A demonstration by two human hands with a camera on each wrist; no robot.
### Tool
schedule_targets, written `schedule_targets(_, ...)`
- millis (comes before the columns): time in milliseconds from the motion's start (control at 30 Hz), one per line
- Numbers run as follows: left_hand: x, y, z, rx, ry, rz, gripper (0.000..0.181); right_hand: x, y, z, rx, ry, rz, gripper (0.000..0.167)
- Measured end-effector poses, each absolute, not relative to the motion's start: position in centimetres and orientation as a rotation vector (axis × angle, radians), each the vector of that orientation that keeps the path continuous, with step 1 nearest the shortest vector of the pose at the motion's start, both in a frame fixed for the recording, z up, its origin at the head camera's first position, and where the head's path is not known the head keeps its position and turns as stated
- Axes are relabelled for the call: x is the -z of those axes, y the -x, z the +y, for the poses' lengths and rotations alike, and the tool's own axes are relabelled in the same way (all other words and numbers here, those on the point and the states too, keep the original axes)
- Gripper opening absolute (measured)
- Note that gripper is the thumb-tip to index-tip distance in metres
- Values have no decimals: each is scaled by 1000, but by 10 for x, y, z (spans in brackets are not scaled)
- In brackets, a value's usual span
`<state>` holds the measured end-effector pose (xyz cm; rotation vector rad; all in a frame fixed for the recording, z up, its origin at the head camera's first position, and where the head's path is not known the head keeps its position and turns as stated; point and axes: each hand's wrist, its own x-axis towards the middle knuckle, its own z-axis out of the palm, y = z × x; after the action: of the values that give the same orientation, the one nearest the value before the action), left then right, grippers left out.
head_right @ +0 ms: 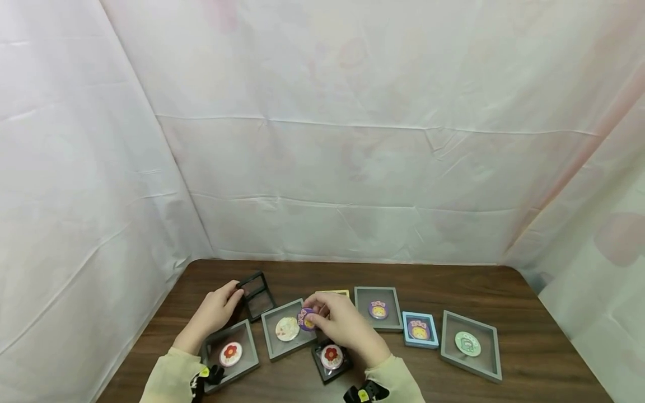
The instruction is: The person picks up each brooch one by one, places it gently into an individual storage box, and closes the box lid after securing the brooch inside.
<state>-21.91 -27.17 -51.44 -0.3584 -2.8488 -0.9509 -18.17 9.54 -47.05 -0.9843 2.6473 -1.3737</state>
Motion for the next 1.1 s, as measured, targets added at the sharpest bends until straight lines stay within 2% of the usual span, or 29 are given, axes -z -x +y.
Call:
schedule_targets(467,517,221,-270,1024,278,-2812,12,481,202,69,1493,824,2671,10)
schedule_targets(1100,514,220,-268,1032,285,-2776,10,494,233,4,1660,480,2495,8)
